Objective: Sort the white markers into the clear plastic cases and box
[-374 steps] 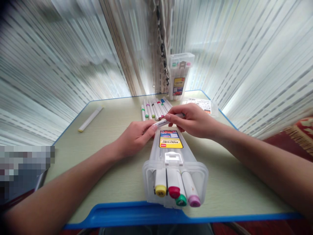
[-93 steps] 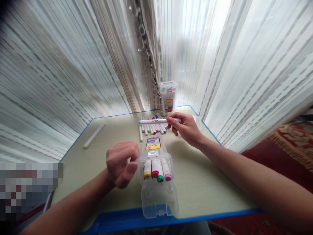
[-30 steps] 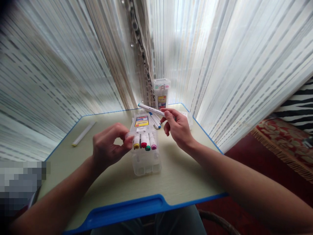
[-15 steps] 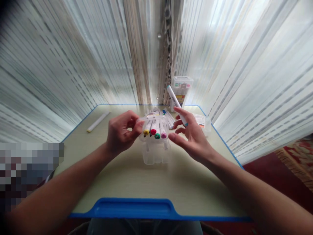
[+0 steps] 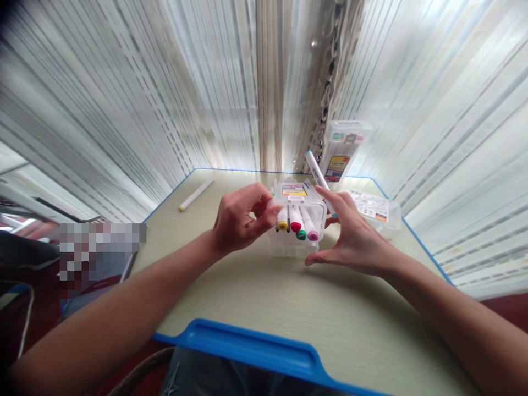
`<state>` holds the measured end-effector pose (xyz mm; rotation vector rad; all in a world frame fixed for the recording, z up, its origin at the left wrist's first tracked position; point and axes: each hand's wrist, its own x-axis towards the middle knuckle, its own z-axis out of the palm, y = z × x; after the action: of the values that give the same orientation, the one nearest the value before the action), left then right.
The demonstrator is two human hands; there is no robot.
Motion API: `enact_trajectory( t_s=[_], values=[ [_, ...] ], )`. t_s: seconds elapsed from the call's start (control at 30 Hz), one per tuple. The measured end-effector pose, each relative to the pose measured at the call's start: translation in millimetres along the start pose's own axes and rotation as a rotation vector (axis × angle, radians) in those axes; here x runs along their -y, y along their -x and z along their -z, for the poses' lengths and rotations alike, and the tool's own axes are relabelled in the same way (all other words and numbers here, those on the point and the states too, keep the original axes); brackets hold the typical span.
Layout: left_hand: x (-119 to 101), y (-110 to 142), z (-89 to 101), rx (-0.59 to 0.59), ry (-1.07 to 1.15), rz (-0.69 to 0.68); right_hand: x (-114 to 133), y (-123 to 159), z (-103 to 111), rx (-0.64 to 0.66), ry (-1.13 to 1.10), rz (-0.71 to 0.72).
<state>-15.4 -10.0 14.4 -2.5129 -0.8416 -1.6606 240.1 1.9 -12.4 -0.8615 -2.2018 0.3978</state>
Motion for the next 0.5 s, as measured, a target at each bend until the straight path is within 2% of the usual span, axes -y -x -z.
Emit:
enact_trajectory(
  t_s=[0.23,0.5],
  values=[
    [0.9,-0.4,-2.5,0.007,0.017,-0.019,5.0,0.6,4.7,0.11,0.052,0.027],
    [-1.6,-1.8,-0.5,0.006,0.032,0.001,7.9,-1.0,10.0,0.163,0.058,-0.013]
  ],
)
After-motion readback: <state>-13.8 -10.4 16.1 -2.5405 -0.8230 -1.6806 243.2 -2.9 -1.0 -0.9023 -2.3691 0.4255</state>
